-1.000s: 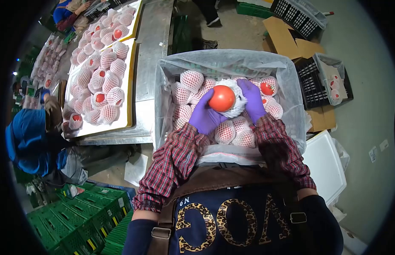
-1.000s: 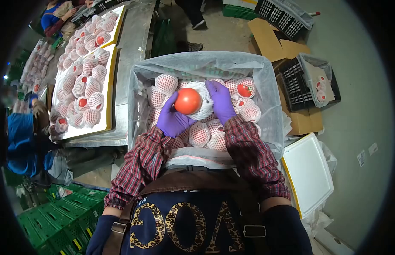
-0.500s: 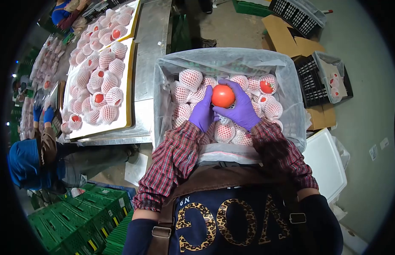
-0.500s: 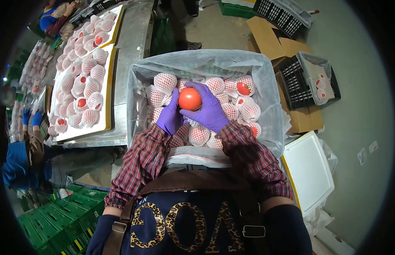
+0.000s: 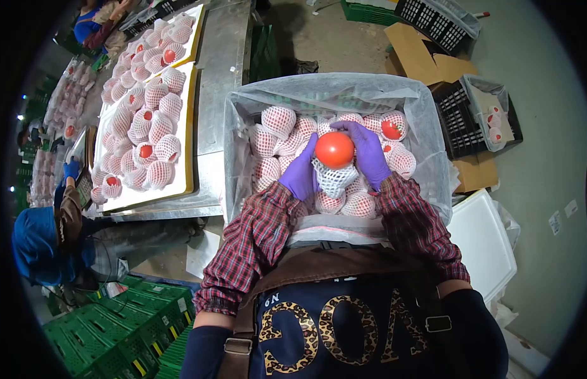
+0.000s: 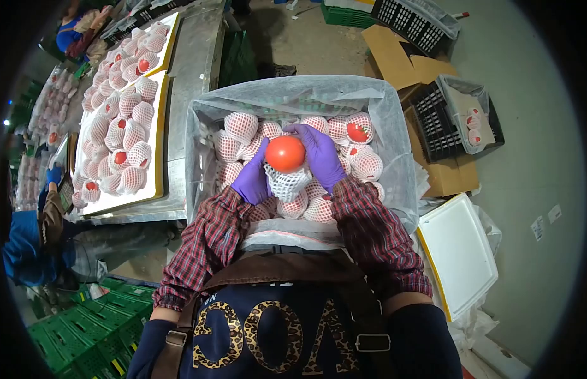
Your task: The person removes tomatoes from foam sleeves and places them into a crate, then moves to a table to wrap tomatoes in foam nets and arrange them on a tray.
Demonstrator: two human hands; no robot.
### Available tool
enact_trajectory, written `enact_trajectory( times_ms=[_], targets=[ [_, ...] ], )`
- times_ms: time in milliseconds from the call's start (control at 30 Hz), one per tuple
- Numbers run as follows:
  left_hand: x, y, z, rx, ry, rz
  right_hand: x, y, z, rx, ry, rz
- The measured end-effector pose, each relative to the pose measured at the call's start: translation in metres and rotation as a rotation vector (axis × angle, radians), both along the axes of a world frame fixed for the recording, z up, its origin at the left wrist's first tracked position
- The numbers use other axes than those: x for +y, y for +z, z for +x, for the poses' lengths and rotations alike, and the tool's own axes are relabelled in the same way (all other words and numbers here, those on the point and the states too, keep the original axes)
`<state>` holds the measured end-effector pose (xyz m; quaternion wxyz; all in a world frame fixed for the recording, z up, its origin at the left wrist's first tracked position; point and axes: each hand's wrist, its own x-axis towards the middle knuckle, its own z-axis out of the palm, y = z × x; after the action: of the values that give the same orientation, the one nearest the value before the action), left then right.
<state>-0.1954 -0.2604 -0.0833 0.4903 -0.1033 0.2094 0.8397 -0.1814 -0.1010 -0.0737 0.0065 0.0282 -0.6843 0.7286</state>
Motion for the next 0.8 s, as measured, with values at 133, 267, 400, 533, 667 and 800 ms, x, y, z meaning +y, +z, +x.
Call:
enact_trajectory(
  times_ms=[133, 267, 400, 533, 667, 800],
  targets=[
    [-0.014, -0.018, -0.005, -0.033, -0.011, 0.017, -0.011, 0.023, 0.011, 0.136, 0.143, 0.064],
    [-0.017, -0.068, -0.018, 0.314, 0.094, -0.451, 0.002, -0.005, -0.002, -0.109, -0.014, -0.144],
    [-0.020, -0.052, -0.021, 0.644, 0.305, -0.985, 0.018, -0.009, -0.006, -0.471, -0.047, -0.570],
    [0.000, -0.013, 0.002, 0.914, 0.273, -0.818, 0.009, -0.023, -0.006, -0.562, -0.143, -0.501],
    [0.005, 0.005, 0.010, 0.858, 0.321, -0.758, 0.000, -0.011, 0.003, -0.459, -0.093, -0.163],
    [-0.007, 0.006, -0.004, 0.480, 0.238, -0.178, 0.002, -0.011, -0.001, -0.234, -0.182, 0.007]
  ],
)
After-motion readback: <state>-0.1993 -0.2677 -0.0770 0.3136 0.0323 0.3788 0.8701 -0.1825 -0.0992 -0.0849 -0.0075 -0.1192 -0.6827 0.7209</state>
